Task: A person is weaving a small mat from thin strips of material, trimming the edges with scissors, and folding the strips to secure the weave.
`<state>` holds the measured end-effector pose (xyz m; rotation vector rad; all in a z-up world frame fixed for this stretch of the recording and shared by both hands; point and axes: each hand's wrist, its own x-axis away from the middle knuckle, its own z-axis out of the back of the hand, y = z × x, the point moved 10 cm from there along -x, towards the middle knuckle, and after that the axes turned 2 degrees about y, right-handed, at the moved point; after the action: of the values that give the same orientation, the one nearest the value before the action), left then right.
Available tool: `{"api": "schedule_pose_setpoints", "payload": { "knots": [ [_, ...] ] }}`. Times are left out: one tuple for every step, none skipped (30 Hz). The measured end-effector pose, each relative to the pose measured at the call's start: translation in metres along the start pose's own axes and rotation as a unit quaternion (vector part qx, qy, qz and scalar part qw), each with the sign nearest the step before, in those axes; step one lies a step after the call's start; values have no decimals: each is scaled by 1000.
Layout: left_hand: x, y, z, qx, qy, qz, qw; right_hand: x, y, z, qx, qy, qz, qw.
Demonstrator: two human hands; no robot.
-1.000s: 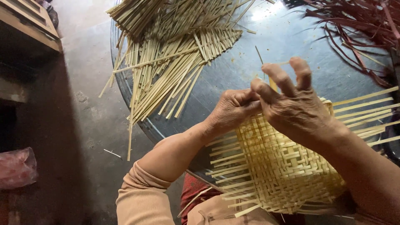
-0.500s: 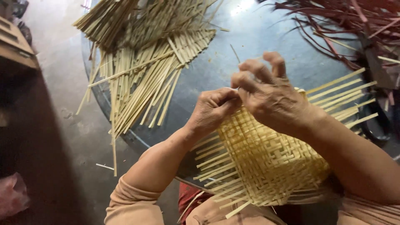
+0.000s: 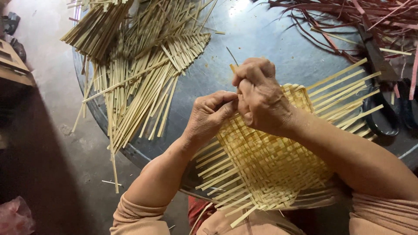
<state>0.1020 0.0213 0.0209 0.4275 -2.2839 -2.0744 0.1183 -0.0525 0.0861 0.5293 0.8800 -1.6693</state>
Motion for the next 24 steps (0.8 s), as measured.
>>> {"api": "schedule_pose_setpoints", "payload": {
  "knots": [
    [0, 2, 0, 1, 0, 0, 1000, 0, 1, -2, 1, -1, 0, 1000],
    [0, 4, 0, -3, 4, -1, 1000, 1, -1, -3, 5, 0, 16, 1000],
    [0, 7, 1, -6, 8, -2, 1000, 1, -3, -5, 9, 0, 33, 999],
    [0, 3, 2, -5, 9, -3, 1000, -4, -7, 4, 9, -1, 34, 999],
    [1, -1, 3, -45, 4, 1, 999, -6, -22, 0, 94, -64, 104, 988],
    [1, -6, 3, -85, -1, 5, 996, -5, -34, -6, 178, -125, 174, 960],
    [1, -4, 2, -84, -1, 4, 996, -8, -38, -3, 178, -125, 175, 960],
    [1, -3, 1, -91, -1, 11, 996, -8, -45, -3, 220, -130, 207, 944],
    [1, -4, 0, -98, -1, 18, 995, -6, -51, -3, 261, -134, 238, 926],
    [1, -4, -1, -97, -1, 19, 995, -5, -50, -4, 261, -135, 238, 926],
    [1, -5, -2, -94, -4, 22, 995, -2, -48, -9, 269, -151, 244, 920],
    [1, -5, -4, -91, -7, 25, 995, 1, -46, -14, 276, -167, 250, 913],
    [0, -7, -3, -93, -8, 25, 995, 1, -45, -16, 276, -166, 249, 914],
    [0, -7, -3, -89, -8, 23, 996, 1, -45, -16, 263, -158, 245, 920],
    [0, -7, -2, -85, -8, 20, 996, -1, -44, -15, 250, -151, 241, 926],
    [-1, -8, -1, -87, -9, 20, 996, 0, -43, -17, 250, -149, 241, 926],
    [-1, -9, 0, -96, -7, 18, 995, 0, -43, -15, 245, -133, 235, 931],
    [-1, -10, 2, -105, -6, 16, 994, 1, -42, -13, 240, -117, 228, 936],
    [0, -9, 0, -105, -7, 16, 994, 4, -34, -14, 240, -117, 227, 937],
    [1, -13, -3, -120, -14, 36, 992, -2, -2, -7, 51, -116, 61, 990],
    [3, -16, -5, -135, -21, 56, 989, 2, 33, -7, -140, -103, -108, 979],
    [3, -16, -4, -134, -22, 56, 989, 0, 32, -1, -139, -103, -110, 979],
    [3, -18, -1, -118, -8, 70, 990, -6, 33, 12, -227, -56, -118, 965],
    [2, -20, 2, -103, 7, 84, 991, -10, 35, 26, -312, -8, -126, 942]
  ]
}}
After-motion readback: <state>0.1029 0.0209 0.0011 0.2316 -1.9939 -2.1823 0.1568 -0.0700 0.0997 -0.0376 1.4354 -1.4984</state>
